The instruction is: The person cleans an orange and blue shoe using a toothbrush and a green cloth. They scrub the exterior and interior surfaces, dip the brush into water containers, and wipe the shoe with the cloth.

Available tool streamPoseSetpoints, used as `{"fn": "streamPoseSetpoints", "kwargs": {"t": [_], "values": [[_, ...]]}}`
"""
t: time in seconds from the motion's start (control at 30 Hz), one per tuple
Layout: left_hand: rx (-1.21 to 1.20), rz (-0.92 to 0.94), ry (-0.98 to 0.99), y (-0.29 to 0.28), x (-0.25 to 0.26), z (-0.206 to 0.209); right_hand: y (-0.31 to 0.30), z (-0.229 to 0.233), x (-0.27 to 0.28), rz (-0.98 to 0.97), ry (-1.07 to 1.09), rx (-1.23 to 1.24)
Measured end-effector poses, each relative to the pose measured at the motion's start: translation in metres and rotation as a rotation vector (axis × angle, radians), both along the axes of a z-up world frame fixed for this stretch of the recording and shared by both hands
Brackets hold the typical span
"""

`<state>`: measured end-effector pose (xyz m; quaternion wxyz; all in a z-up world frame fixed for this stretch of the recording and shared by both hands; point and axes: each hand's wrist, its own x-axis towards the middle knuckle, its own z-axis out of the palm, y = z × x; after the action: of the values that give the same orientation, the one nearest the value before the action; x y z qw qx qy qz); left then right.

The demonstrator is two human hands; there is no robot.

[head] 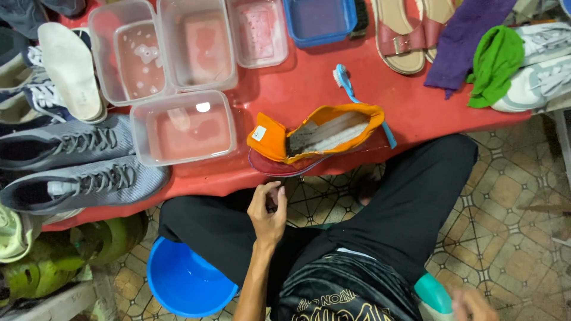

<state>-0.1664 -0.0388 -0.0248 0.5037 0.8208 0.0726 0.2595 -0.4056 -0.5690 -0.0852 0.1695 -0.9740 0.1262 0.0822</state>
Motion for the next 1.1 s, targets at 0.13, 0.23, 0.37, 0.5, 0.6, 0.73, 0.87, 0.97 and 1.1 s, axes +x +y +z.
{"fn": "streamPoseSetpoints", "kwargs": {"t": [0.13,0.23,0.37,0.5,0.6,0.73,0.87,0.97,1.1], "values": [[0.043,-0.05,-0.013,0.0,0.002,0.01,0.037,0.037,0.173,0.113,-0.138,0.038],[0.045,-0.077,-0.043,-0.002,0.006,0.019,0.059,0.067,0.305,0.252,-0.469,0.024],[0.086,-0.161,-0.066,-0.001,0.003,0.037,0.102,0.104,0.443,0.476,-0.82,-0.032],[0.112,-0.189,-0.045,0.0,-0.005,0.046,0.056,0.044,0.513,0.408,-0.678,-0.447],[0.09,-0.148,0.009,-0.002,-0.008,0.044,0.037,0.032,0.532,0.514,-0.927,-0.187],[0.039,-0.116,0.053,-0.009,0.001,0.036,0.072,0.058,0.505,0.286,-0.857,0.719],[0.098,-0.092,-0.01,-0.017,0.024,0.041,0.138,0.111,0.462,-0.241,-0.885,1.261],[0.161,-0.03,-0.078,-0.022,0.044,0.042,0.202,0.146,0.429,0.198,-0.885,1.033],[0.237,-0.032,-0.049,-0.026,0.058,0.028,0.28,0.155,0.402,0.418,-0.678,0.995]]}}
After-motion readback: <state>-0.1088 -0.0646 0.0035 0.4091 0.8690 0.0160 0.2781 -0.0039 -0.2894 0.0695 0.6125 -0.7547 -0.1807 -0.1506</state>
